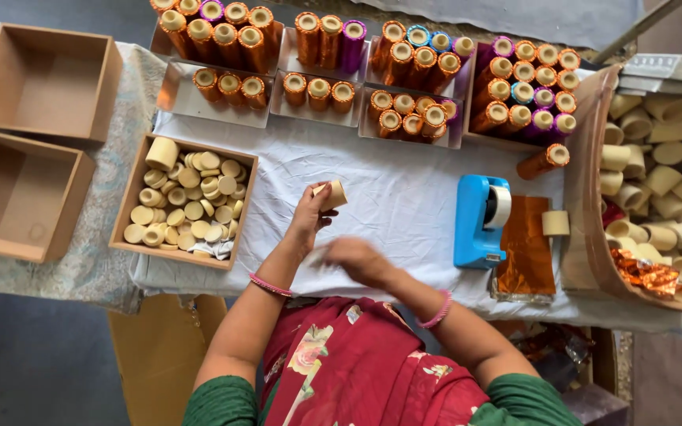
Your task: Wrapping small cylindrical items in foil and decorative gold paper.
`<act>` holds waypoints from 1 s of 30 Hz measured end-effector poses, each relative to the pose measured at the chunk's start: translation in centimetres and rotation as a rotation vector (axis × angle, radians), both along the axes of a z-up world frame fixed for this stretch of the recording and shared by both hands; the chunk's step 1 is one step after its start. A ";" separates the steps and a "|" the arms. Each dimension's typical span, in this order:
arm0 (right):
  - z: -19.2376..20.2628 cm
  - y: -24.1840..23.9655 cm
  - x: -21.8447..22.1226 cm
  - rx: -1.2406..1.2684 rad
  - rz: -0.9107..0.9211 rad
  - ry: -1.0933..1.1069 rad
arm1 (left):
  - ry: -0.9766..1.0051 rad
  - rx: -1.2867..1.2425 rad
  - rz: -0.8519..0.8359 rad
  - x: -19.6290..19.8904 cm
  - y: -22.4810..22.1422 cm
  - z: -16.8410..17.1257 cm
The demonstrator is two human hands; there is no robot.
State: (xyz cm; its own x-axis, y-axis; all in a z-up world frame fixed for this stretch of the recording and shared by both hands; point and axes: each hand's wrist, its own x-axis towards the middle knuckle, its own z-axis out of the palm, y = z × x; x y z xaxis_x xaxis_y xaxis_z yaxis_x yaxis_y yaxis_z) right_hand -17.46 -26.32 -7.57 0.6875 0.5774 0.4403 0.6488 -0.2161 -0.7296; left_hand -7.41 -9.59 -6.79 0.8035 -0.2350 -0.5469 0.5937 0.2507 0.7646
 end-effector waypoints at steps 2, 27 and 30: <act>5.7 -2.1 1.8 -0.049 -0.182 -0.131 | 0.101 -0.014 0.021 -0.1 -1.3 0.3; 2.4 -5.9 8.2 0.369 -0.564 0.829 | -0.711 0.815 -0.264 2.2 -4.9 -0.1; 1.4 -6.6 8.9 0.716 -0.439 1.261 | -0.752 0.821 -0.269 1.7 -4.3 3.7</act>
State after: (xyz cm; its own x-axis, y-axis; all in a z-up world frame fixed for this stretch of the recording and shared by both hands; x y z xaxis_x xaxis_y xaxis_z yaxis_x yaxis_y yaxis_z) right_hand -8.61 -32.91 -6.14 0.8739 0.1579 -0.4597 -0.4816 0.4099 -0.7746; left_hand -5.74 -13.88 -3.12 0.9699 -0.2431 -0.0172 -0.1244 -0.5546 0.8228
